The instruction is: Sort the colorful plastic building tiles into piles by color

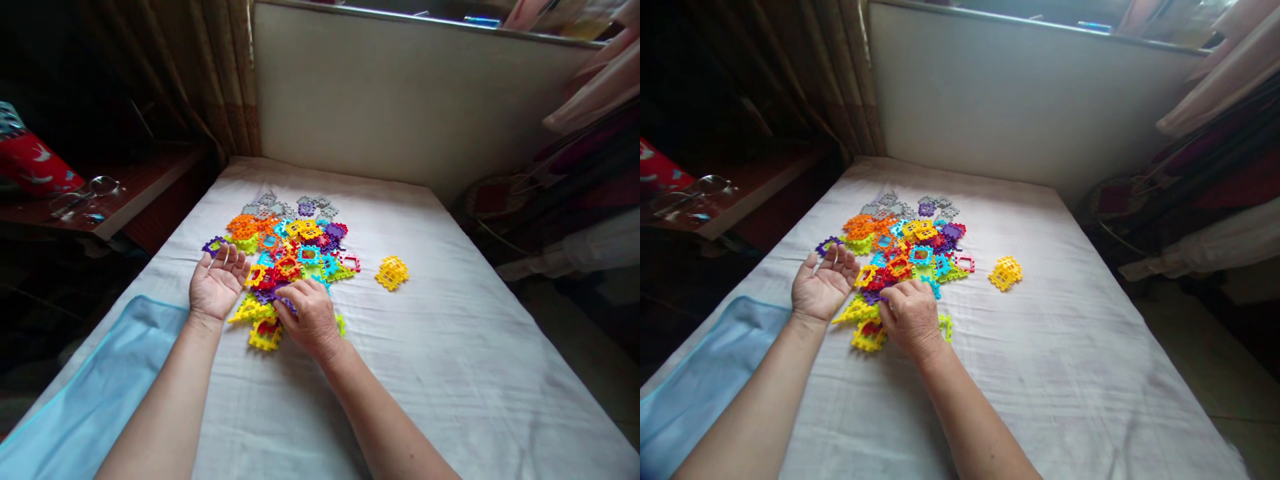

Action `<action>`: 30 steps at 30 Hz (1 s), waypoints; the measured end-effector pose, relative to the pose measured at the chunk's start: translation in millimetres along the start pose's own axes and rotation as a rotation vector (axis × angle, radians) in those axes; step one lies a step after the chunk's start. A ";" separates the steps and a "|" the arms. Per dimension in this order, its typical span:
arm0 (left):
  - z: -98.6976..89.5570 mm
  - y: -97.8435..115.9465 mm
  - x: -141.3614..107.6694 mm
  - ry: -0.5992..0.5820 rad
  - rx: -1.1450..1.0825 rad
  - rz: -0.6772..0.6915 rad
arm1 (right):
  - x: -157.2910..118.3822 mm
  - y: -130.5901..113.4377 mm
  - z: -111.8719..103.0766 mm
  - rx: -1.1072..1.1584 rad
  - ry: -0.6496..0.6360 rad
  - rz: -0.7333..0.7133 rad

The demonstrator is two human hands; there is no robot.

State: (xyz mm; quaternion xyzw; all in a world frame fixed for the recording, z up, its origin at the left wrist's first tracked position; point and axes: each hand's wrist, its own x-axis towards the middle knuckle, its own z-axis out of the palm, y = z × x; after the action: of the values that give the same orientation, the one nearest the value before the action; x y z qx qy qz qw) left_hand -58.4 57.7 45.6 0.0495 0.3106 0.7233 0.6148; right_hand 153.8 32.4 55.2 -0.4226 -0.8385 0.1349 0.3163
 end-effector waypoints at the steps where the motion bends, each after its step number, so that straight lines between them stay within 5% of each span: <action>1: 0.3 -0.2 -0.3 0.002 0.001 0.001 | -1.0 -0.6 0.2 -0.005 -0.019 -0.013; 7: 3.7 1.4 -2.6 0.023 0.003 0.034 | -5.8 -15.0 6.9 -0.072 -0.162 -0.139; 18: 4.8 5.9 1.7 0.135 0.026 0.166 | -6.8 -17.7 19.2 -0.133 -0.160 -0.122; 25: 3.5 4.0 2.2 0.117 0.057 0.144 | -2.3 -15.6 12.1 0.108 -0.044 -0.015; 30: 3.6 3.7 0.6 0.069 0.091 0.104 | 8.4 29.9 -22.5 0.173 0.180 0.142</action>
State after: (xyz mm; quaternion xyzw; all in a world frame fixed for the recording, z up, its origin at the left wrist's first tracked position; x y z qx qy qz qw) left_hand -60.0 59.5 50.2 0.0684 0.3610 0.7405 0.5627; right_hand 183.2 56.2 61.1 -0.4625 -0.7601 0.1903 0.4149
